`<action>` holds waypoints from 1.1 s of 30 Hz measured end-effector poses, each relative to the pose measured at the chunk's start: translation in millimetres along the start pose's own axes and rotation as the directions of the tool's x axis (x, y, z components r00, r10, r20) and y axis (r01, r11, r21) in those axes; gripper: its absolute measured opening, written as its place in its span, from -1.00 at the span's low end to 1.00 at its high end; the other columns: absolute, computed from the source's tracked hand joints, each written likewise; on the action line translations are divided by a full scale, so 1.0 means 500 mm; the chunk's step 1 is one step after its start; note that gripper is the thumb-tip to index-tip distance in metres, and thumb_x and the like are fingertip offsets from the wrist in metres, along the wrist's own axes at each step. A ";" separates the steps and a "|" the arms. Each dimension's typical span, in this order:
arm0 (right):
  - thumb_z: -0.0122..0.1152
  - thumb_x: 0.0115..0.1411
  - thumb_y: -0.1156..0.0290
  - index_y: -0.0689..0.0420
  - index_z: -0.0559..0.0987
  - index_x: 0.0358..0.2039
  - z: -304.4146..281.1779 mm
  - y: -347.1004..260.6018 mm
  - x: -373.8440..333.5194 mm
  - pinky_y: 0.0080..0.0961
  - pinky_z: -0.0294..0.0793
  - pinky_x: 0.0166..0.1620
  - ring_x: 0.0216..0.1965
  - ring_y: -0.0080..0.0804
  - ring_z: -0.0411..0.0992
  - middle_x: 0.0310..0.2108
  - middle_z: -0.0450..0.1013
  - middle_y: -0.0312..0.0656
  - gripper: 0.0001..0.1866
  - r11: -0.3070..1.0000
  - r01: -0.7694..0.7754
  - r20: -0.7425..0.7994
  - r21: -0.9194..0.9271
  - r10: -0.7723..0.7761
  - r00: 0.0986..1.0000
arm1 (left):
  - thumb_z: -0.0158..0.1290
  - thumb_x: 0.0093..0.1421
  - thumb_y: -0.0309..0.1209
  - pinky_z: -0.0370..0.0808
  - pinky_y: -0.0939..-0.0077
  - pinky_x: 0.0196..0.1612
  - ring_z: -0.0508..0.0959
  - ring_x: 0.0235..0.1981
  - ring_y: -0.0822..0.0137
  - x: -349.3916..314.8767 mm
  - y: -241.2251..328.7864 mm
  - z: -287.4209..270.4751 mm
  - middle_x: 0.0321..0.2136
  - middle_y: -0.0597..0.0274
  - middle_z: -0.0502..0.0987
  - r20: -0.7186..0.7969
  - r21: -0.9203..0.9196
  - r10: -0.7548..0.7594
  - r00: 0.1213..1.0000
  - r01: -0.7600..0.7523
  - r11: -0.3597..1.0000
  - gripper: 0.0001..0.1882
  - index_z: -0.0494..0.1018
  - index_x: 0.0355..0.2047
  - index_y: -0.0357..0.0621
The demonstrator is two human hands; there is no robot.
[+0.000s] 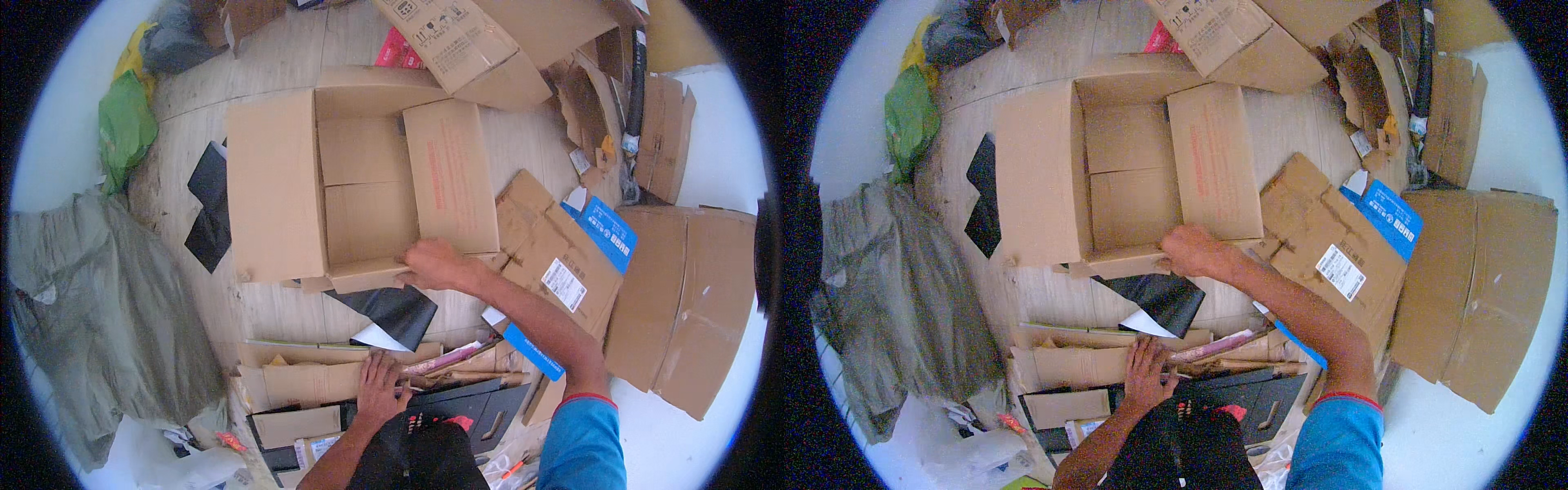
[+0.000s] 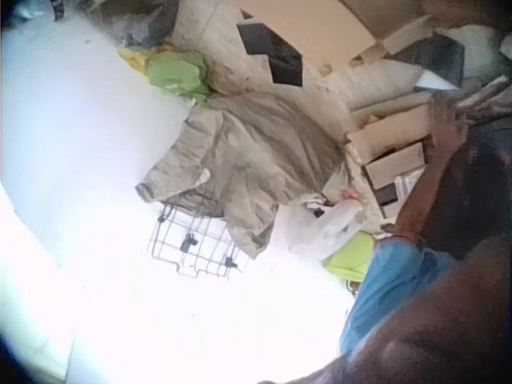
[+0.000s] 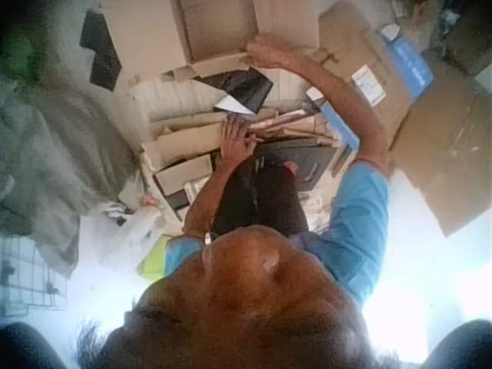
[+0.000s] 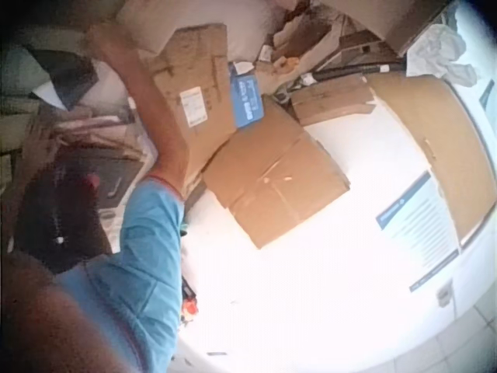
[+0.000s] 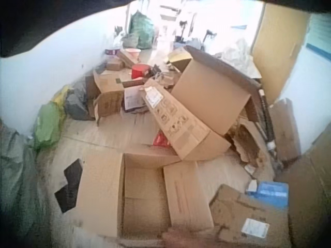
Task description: The person sits on the floor and assembles a black cardboard box by hand. They fold the flaps, tuck in the tabs, and secure the structure, then place a smaller cardboard box inside the assembled container.
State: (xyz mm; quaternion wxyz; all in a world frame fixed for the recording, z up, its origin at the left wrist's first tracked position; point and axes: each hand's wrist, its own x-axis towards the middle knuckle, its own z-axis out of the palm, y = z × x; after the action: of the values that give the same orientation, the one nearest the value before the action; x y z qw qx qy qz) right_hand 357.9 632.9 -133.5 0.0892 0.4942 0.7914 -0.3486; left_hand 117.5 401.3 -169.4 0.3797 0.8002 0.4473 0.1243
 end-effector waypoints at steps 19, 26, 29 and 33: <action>0.29 0.12 0.11 0.31 0.65 -0.39 -0.100 -0.281 -0.609 -0.15 0.46 -0.35 -0.52 0.10 0.49 -0.60 0.46 0.18 -0.58 0.943 -0.328 -0.185 -0.060 0.313 0.932 | 0.09 0.06 -0.27 0.07 -0.07 0.33 0.28 0.20 -0.12 -0.066 0.009 0.030 0.03 -0.13 0.39 -0.241 0.128 0.213 0.947 -0.186 0.974 -0.62 0.49 -0.16 -0.28; 0.26 0.12 -0.04 0.21 0.67 -0.32 0.070 -0.368 -0.942 -0.07 0.46 -0.29 -0.45 0.06 0.52 -0.49 0.53 0.14 -0.51 0.610 -0.781 -0.196 0.134 0.789 0.583 | -0.07 0.26 -0.22 0.08 0.00 0.33 0.29 0.21 -0.09 -0.139 0.009 0.037 0.10 -0.16 0.39 -0.232 0.280 0.266 0.936 -0.197 0.939 -0.56 0.45 -0.01 -0.31; 0.30 0.10 0.00 0.26 0.65 -0.34 0.221 -0.374 -1.108 -0.11 0.48 -0.28 -0.43 -0.01 0.54 -0.50 0.54 0.11 -0.52 0.571 -0.797 -0.252 0.198 0.815 0.521 | -0.10 0.31 -0.21 0.04 0.00 0.35 0.25 0.24 -0.15 -0.161 0.031 0.039 0.15 -0.21 0.33 -0.197 0.289 0.275 0.941 -0.212 0.934 -0.51 0.35 0.11 -0.32; 0.28 0.12 0.01 0.28 0.60 -0.36 0.426 -0.434 -1.216 -0.10 0.47 -0.22 -0.33 0.06 0.54 -0.45 0.52 0.16 -0.51 0.539 -0.818 -0.314 0.201 0.827 0.467 | 0.01 0.25 -0.19 0.00 -0.09 0.35 0.19 0.27 -0.21 -0.209 0.085 0.043 0.19 -0.27 0.28 -0.168 0.392 0.215 0.962 -0.135 0.910 -0.39 0.25 0.20 -0.30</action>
State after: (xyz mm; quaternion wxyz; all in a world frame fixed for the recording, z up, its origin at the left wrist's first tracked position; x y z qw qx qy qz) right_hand 432.7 0.6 104.4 0.0885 0.8703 0.4536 -0.1706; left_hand 96.1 292.9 -138.8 0.1573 0.8778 0.4262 0.1523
